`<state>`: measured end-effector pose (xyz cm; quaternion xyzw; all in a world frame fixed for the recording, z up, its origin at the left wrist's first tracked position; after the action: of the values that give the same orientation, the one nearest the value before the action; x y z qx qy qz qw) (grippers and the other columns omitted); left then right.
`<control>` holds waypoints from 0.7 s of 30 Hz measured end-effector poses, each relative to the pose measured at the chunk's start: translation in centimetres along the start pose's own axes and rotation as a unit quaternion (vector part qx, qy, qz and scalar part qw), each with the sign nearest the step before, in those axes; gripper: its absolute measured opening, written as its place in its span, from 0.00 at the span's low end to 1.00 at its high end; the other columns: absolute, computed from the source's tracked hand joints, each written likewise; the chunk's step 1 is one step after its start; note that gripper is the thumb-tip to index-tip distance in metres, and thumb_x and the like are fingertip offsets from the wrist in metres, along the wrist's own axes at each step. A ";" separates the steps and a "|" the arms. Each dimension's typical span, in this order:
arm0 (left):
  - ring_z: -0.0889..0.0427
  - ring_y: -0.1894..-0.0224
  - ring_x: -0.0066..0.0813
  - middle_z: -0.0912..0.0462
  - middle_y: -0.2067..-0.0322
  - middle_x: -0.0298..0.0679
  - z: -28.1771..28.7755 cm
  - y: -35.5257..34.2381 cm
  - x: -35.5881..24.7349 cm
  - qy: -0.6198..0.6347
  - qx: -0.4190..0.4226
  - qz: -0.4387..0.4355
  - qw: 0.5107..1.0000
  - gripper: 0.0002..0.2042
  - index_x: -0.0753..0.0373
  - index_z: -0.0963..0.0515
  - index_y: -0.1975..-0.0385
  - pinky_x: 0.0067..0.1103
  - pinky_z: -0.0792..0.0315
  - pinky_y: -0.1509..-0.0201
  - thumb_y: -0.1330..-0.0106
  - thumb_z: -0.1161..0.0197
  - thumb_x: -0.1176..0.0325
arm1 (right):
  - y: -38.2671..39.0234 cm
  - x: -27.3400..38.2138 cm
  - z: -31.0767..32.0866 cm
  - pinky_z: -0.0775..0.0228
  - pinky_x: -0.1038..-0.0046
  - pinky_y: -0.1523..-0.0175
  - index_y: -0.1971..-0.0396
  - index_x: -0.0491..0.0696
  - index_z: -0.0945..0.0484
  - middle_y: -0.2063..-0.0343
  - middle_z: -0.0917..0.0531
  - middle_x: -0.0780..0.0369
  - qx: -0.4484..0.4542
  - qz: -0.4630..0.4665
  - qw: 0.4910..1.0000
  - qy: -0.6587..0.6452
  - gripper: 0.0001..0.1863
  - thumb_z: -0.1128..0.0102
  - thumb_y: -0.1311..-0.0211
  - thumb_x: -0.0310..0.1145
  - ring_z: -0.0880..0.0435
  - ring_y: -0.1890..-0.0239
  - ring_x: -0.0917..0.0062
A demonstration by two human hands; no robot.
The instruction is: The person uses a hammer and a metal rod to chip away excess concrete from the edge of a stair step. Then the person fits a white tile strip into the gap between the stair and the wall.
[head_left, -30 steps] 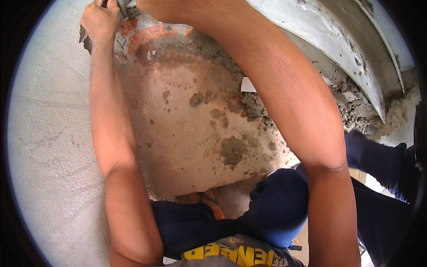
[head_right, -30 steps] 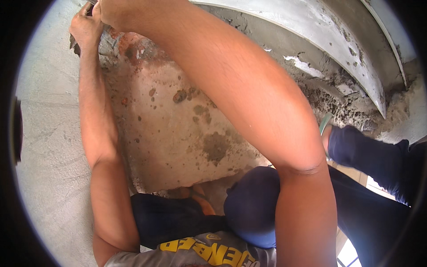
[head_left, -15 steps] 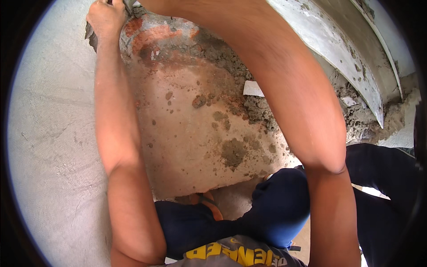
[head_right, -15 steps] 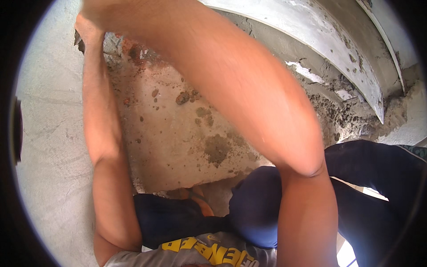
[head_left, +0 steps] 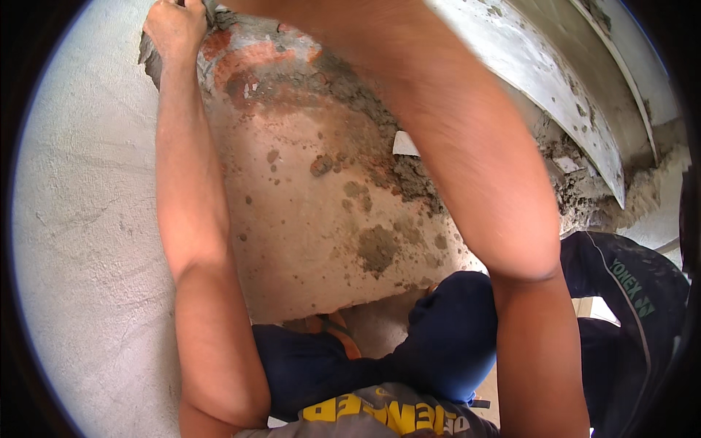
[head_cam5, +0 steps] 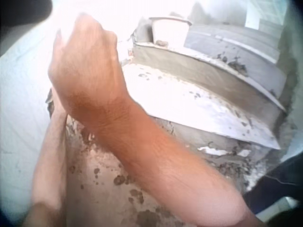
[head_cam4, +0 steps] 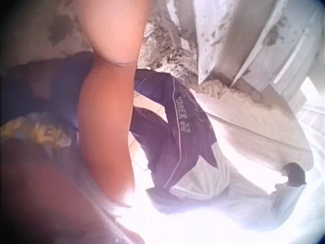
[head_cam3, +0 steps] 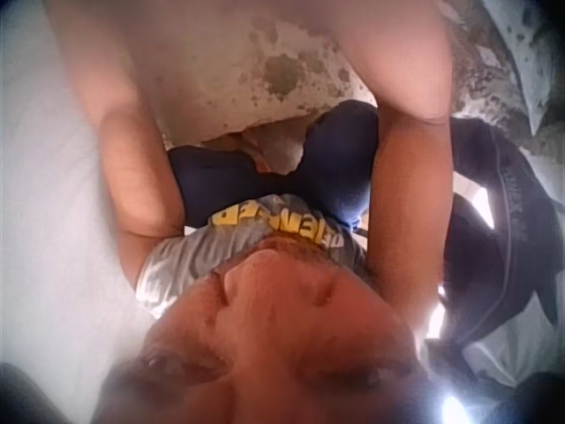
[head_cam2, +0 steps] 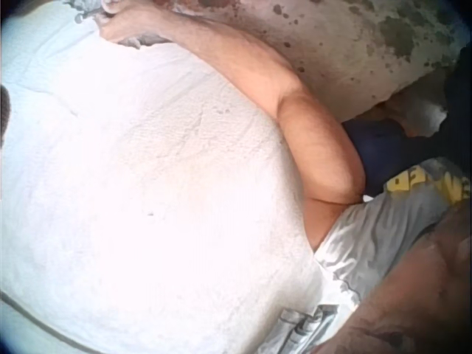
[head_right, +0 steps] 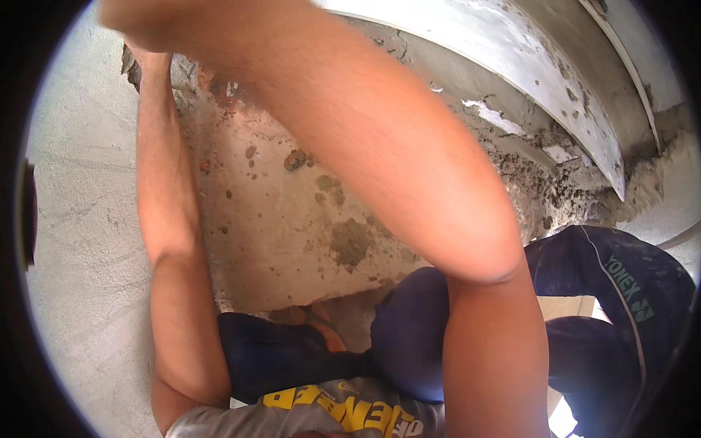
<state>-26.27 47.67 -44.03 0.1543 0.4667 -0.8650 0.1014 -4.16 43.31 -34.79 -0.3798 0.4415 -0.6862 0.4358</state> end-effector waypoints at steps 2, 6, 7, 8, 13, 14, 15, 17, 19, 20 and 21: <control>0.14 0.67 0.46 0.15 0.71 0.55 -0.1 0.6 0.8 -0.016 -0.044 -0.033 0.998 0.13 0.67 0.15 0.67 0.36 0.24 0.60 0.31 0.39 0.63 | 1.6 -0.3 0.5 0.18 0.58 0.63 0.69 0.30 0.19 0.70 0.16 0.37 0.115 -0.067 0.989 -0.062 0.11 0.43 0.35 0.25 0.11 0.67 0.52; 0.11 0.57 0.47 0.11 0.63 0.52 -2.6 -1.3 4.4 -0.021 -0.016 0.030 0.999 0.18 0.62 0.13 0.57 0.35 0.20 0.50 0.35 0.34 0.54 | -0.1 -0.4 0.2 0.18 0.57 0.65 0.70 0.32 0.18 0.72 0.16 0.39 0.276 -0.081 0.958 -0.007 0.07 0.42 0.38 0.21 0.12 0.70 0.56; 0.11 0.57 0.47 0.11 0.63 0.52 -3.3 -1.6 4.4 -0.029 -0.010 0.031 0.999 0.17 0.61 0.13 0.57 0.35 0.20 0.50 0.35 0.34 0.54 | -1.1 -0.2 1.1 0.18 0.57 0.65 0.70 0.31 0.18 0.73 0.16 0.39 0.243 -0.043 0.967 0.059 0.08 0.42 0.37 0.22 0.12 0.71 0.56; 0.11 0.57 0.47 0.11 0.63 0.52 -1.0 0.0 7.7 -0.090 0.001 0.050 0.995 0.17 0.61 0.12 0.58 0.35 0.20 0.50 0.35 0.35 0.54 | -1.3 1.5 0.4 0.18 0.57 0.65 0.69 0.31 0.18 0.73 0.16 0.39 0.214 -0.002 0.975 0.067 0.08 0.42 0.37 0.22 0.12 0.71 0.56; 0.11 0.58 0.47 0.11 0.64 0.52 -2.3 -1.2 4.8 -0.080 0.007 0.019 0.997 0.19 0.61 0.11 0.59 0.35 0.20 0.50 0.36 0.34 0.51 | 2.4 -2.1 -1.0 0.19 0.57 0.67 0.69 0.30 0.18 0.76 0.16 0.40 0.162 -0.165 0.964 -0.134 0.13 0.46 0.32 0.26 0.13 0.73 0.54; 0.11 0.58 0.47 0.11 0.64 0.53 -2.1 -0.8 5.2 -0.069 -0.018 0.005 0.997 0.20 0.61 0.11 0.59 0.36 0.20 0.50 0.37 0.33 0.50 | 2.1 -1.8 -0.5 0.19 0.57 0.67 0.69 0.30 0.18 0.76 0.16 0.40 0.203 -0.153 0.960 -0.115 0.13 0.46 0.32 0.26 0.12 0.72 0.53; 0.11 0.58 0.47 0.11 0.64 0.53 -2.0 -0.4 5.6 -0.058 -0.044 -0.009 0.997 0.20 0.61 0.11 0.58 0.36 0.20 0.50 0.37 0.32 0.49 | 1.5 -1.7 -0.1 0.19 0.56 0.66 0.69 0.30 0.19 0.76 0.16 0.40 0.244 -0.140 0.955 -0.095 0.13 0.46 0.32 0.26 0.12 0.72 0.52; 0.11 0.58 0.46 0.11 0.65 0.53 -2.8 -1.0 3.8 0.025 -0.052 -0.002 0.998 0.21 0.61 0.11 0.59 0.37 0.21 0.49 0.39 0.29 0.49 | 0.0 -1.0 2.3 0.19 0.55 0.63 0.66 0.29 0.20 0.74 0.16 0.39 0.231 -0.148 0.957 -0.092 0.13 0.43 0.33 0.27 0.12 0.70 0.49; 0.11 0.58 0.47 0.11 0.65 0.53 -3.2 -0.8 5.3 -0.024 -0.034 0.018 0.999 0.21 0.62 0.11 0.59 0.37 0.21 0.49 0.40 0.27 0.49 | -4.7 4.0 6.5 0.19 0.55 0.61 0.64 0.30 0.19 0.73 0.16 0.38 0.265 -0.362 0.881 -0.149 0.13 0.41 0.35 0.28 0.13 0.68 0.46; 0.11 0.58 0.47 0.11 0.66 0.52 -3.5 -0.9 5.2 -0.015 -0.060 -0.015 0.998 0.21 0.62 0.11 0.60 0.37 0.21 0.49 0.40 0.28 0.49 | -4.6 4.4 6.6 0.19 0.54 0.61 0.63 0.30 0.19 0.72 0.16 0.38 0.224 -0.370 0.887 -0.164 0.13 0.40 0.36 0.28 0.13 0.67 0.45; 0.11 0.58 0.47 0.11 0.66 0.51 -3.9 -1.0 5.1 -0.007 -0.086 -0.048 0.995 0.21 0.62 0.11 0.60 0.37 0.20 0.49 0.40 0.28 0.49 | -4.6 4.8 6.8 0.19 0.54 0.60 0.63 0.30 0.19 0.72 0.16 0.38 0.181 -0.376 0.891 -0.177 0.14 0.40 0.37 0.29 0.13 0.67 0.44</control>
<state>-30.66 51.35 -47.12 0.1163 0.5458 -0.8264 0.0756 -0.81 37.98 -27.64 -0.5472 0.0486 -0.7882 0.2774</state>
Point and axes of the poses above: each hand's wrist, its own y-axis away from the middle knuckle, its own z-axis out of the back of the hand, x = y × z, the point moved 1 cm from there along -y, towards the middle knuckle
